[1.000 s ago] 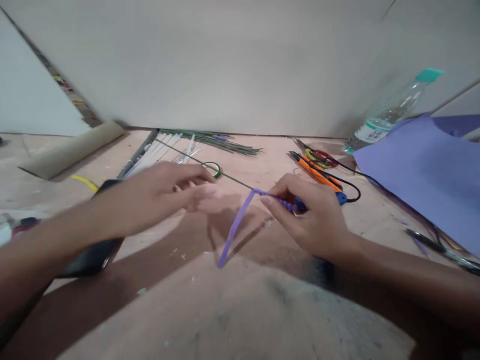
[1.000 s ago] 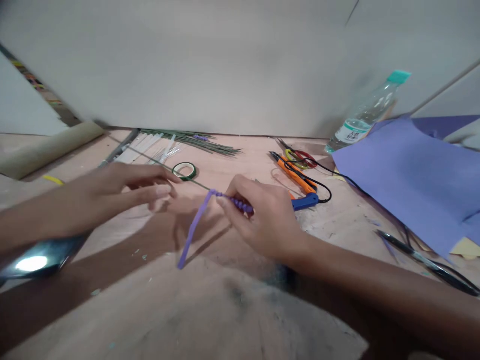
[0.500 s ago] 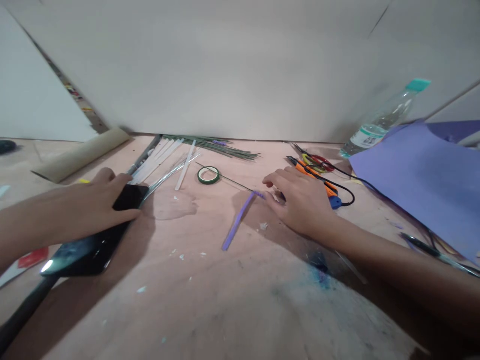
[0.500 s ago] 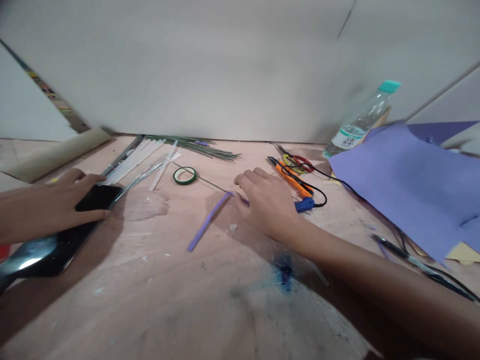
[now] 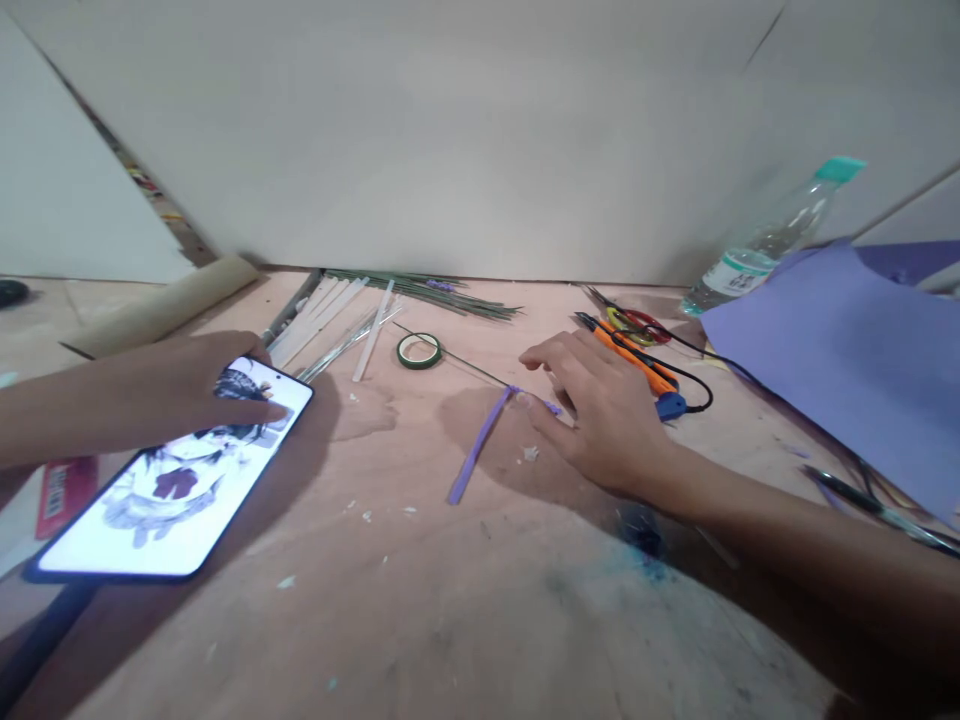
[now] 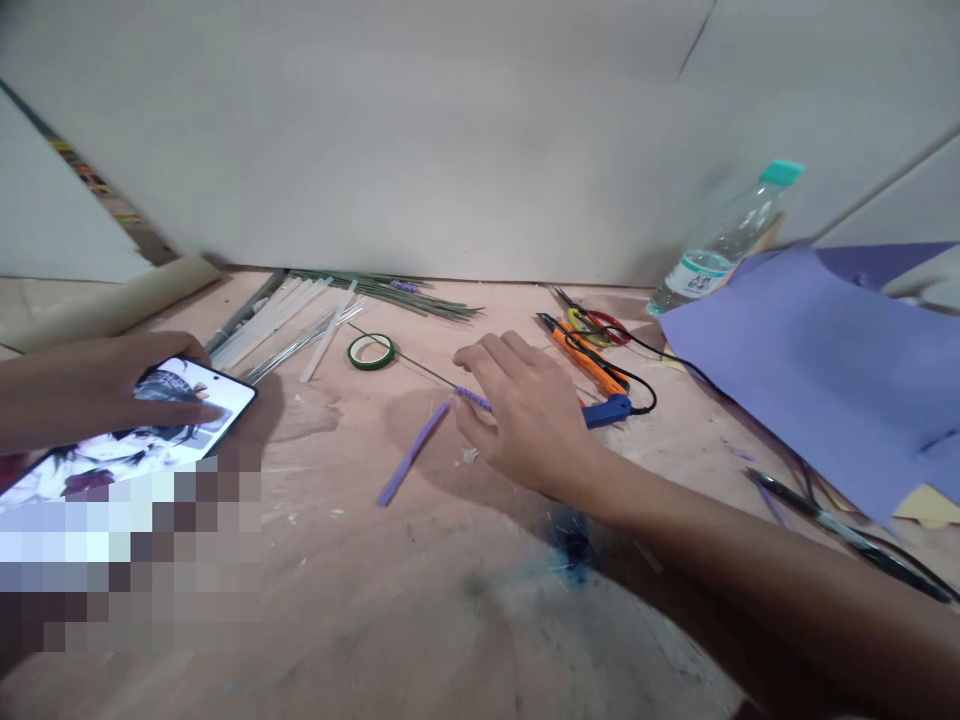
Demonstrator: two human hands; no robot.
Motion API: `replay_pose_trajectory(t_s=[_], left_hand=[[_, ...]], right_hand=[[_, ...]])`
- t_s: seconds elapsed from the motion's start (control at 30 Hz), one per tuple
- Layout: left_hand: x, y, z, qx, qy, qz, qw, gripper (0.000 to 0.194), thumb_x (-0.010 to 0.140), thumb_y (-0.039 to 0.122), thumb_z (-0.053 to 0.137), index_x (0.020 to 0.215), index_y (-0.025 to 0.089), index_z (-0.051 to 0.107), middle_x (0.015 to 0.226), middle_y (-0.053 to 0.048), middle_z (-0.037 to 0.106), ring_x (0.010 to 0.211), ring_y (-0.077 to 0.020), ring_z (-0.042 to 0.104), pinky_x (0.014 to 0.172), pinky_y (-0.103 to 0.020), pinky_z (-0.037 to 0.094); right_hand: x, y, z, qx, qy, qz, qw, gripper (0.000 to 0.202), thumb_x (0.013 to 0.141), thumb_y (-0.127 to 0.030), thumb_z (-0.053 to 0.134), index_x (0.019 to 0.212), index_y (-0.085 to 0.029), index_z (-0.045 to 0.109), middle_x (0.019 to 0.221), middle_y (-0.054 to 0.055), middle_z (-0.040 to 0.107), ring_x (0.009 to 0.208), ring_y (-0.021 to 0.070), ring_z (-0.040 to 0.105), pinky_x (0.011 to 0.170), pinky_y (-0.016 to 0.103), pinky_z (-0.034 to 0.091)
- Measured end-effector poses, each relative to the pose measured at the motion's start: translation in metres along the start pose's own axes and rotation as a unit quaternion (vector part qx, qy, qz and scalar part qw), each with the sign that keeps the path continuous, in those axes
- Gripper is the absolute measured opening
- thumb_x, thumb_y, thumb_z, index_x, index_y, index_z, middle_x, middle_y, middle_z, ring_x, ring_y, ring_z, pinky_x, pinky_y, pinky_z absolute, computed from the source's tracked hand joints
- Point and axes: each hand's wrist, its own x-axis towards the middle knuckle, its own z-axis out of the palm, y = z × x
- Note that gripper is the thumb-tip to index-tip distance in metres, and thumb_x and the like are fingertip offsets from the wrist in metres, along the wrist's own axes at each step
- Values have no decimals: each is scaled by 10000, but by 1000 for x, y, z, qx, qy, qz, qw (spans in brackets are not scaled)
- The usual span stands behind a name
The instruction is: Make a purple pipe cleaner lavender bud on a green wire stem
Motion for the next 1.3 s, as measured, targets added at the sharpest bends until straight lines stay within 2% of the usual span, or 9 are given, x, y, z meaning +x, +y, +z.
replay_pose_trajectory(t_s=[0.07,0.2,0.33,0.43,0.53,0.77,0.87,1.07,1.3], left_hand=[[-9,22,5,131,-14,-18,991,216,922,289,875,916,186,685,498,158,612,383,-71,558,410,-142,285],[-17,47,12,153,-29,24,987,300,923,341,858,1088,175,670,502,161,595,389,-74,570,414,-99,332],[-13,47,40,-33,-34,79,996,461,844,440,900,1158,207,656,569,116,673,450,-122,631,428,-145,363],[-17,49,73,-248,-55,42,966,522,698,331,959,1130,234,684,683,67,735,513,-152,637,455,-194,426],[-28,57,99,-325,-83,22,942,557,648,286,929,1150,237,692,830,16,770,717,-220,722,583,-253,551],[-39,63,127,-474,-64,-29,878,388,805,463,718,1084,193,727,1020,-77,814,961,-304,738,777,-348,583],[-39,63,135,-483,-50,-37,873,372,949,503,606,1095,190,744,904,-61,811,837,-279,720,766,-358,575],[-44,78,135,-561,26,-115,820,361,1055,325,530,836,197,788,714,-5,760,706,-191,686,651,-259,523],[-46,85,134,-580,30,-156,799,420,1077,240,471,847,176,816,798,-40,825,749,-202,750,625,-263,539]], right_hand=[[-1,-3,0,34,3,0,999,182,1009,-196,617,1184,-156,653,1060,141,764,1000,311,686,847,432,509],[-4,-18,-3,216,-83,74,970,206,1019,-211,632,1222,-178,633,1132,107,742,947,236,680,852,390,519],[-9,-52,-6,440,-195,215,850,192,1046,-311,665,1210,-213,666,1116,53,742,872,176,653,766,315,500],[-14,-79,-6,583,-245,312,709,338,1075,-473,650,1289,-212,659,973,23,721,808,171,663,738,306,509],[-18,-95,-2,668,-230,366,605,427,1054,-565,673,1318,-229,675,955,15,729,825,179,677,761,312,522],[-28,-98,24,736,-117,465,478,479,983,-666,727,1162,-225,779,1115,79,824,1015,270,746,934,426,563],[-27,-92,29,737,-116,485,456,541,942,-713,751,1139,-211,792,1024,80,832,943,275,759,908,447,582],[-24,-89,27,724,-74,492,478,522,782,-699,925,963,-216,848,946,46,854,883,230,764,839,374,580],[-24,-93,28,771,-69,432,463,373,885,-599,889,1019,-251,874,1010,28,874,908,222,783,959,411,566]])
